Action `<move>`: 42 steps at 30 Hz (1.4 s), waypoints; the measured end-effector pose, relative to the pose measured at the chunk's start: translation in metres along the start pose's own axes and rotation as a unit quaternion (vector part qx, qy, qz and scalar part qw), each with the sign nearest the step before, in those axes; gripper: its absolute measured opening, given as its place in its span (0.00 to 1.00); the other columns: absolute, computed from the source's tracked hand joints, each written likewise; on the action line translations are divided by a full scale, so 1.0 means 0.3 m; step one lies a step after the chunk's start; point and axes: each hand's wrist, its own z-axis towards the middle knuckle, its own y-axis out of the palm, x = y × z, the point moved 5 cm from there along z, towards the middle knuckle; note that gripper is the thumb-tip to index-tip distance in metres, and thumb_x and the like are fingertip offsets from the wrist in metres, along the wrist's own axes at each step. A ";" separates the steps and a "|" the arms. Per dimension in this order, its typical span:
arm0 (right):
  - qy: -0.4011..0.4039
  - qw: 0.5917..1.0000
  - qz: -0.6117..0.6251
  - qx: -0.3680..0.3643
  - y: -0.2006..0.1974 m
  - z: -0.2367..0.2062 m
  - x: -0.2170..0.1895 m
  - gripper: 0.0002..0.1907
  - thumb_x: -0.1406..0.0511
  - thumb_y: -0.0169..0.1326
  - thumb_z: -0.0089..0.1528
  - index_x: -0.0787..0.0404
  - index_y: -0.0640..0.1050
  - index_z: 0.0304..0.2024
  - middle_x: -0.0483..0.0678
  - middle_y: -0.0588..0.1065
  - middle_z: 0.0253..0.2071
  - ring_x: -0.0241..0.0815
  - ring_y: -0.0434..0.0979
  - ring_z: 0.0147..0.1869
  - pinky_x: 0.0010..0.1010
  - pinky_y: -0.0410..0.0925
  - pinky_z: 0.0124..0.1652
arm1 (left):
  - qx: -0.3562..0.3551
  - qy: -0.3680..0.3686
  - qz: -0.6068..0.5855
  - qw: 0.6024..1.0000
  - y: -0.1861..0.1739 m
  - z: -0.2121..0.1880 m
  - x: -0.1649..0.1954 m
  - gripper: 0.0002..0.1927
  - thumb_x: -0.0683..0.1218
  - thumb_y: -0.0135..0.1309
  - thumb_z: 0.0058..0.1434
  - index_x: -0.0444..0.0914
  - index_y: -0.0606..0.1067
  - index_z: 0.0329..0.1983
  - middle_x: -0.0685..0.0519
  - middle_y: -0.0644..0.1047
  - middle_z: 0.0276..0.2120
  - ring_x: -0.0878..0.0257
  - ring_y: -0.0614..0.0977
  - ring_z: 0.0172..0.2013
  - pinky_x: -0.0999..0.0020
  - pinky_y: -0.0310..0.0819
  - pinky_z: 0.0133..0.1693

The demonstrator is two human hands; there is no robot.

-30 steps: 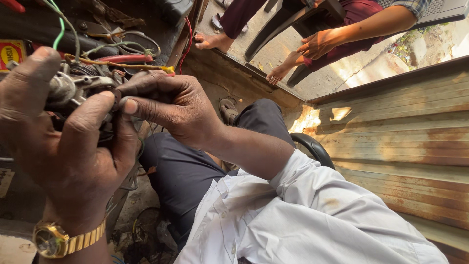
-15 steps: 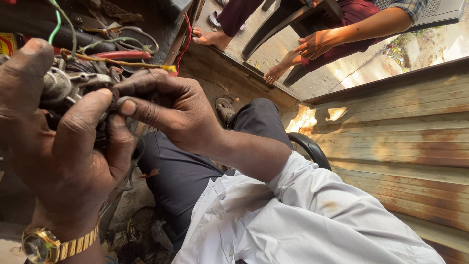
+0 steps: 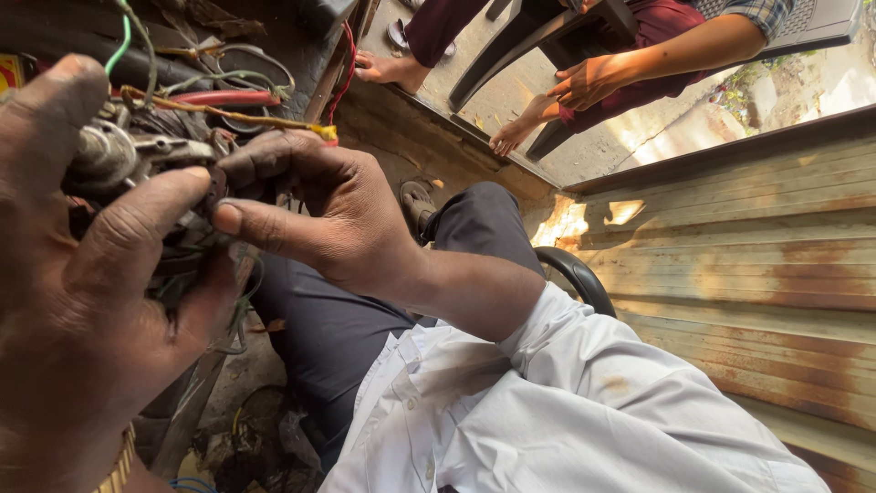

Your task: The person holds a small electrical component with multiple wires and uses a screwdriver to tighten a terminal screw. They then use their fingers to adjust and secure the wires within the component.

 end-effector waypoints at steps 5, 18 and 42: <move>-0.025 0.999 -0.021 0.005 0.009 0.004 -0.017 0.12 0.71 0.63 0.72 0.66 0.78 0.56 0.44 0.76 0.51 0.31 0.76 0.54 0.23 0.71 0.58 | -0.005 0.008 0.046 0.999 0.009 0.006 -0.001 0.33 0.43 0.75 0.56 0.38 0.74 0.63 0.36 0.55 0.73 0.41 0.64 0.73 0.49 0.76 0.66; -0.033 0.995 -0.086 0.034 0.002 -0.008 -0.020 0.11 0.72 0.64 0.69 0.68 0.78 0.53 0.47 0.77 0.50 0.30 0.75 0.50 0.22 0.70 0.52 | -0.001 0.001 -0.027 1.000 0.030 -0.040 -0.017 0.31 0.38 0.69 0.64 0.38 0.74 0.70 0.39 0.51 0.78 0.45 0.57 0.77 0.56 0.68 0.73; -0.053 0.998 -0.013 -0.026 -0.033 0.016 -0.015 0.10 0.73 0.62 0.73 0.66 0.77 0.56 0.44 0.77 0.52 0.29 0.75 0.53 0.21 0.69 0.57 | 0.018 -0.052 -0.024 0.998 0.035 -0.037 0.050 0.33 0.41 0.66 0.70 0.37 0.63 0.73 0.45 0.65 0.71 0.51 0.79 0.66 0.64 0.78 0.60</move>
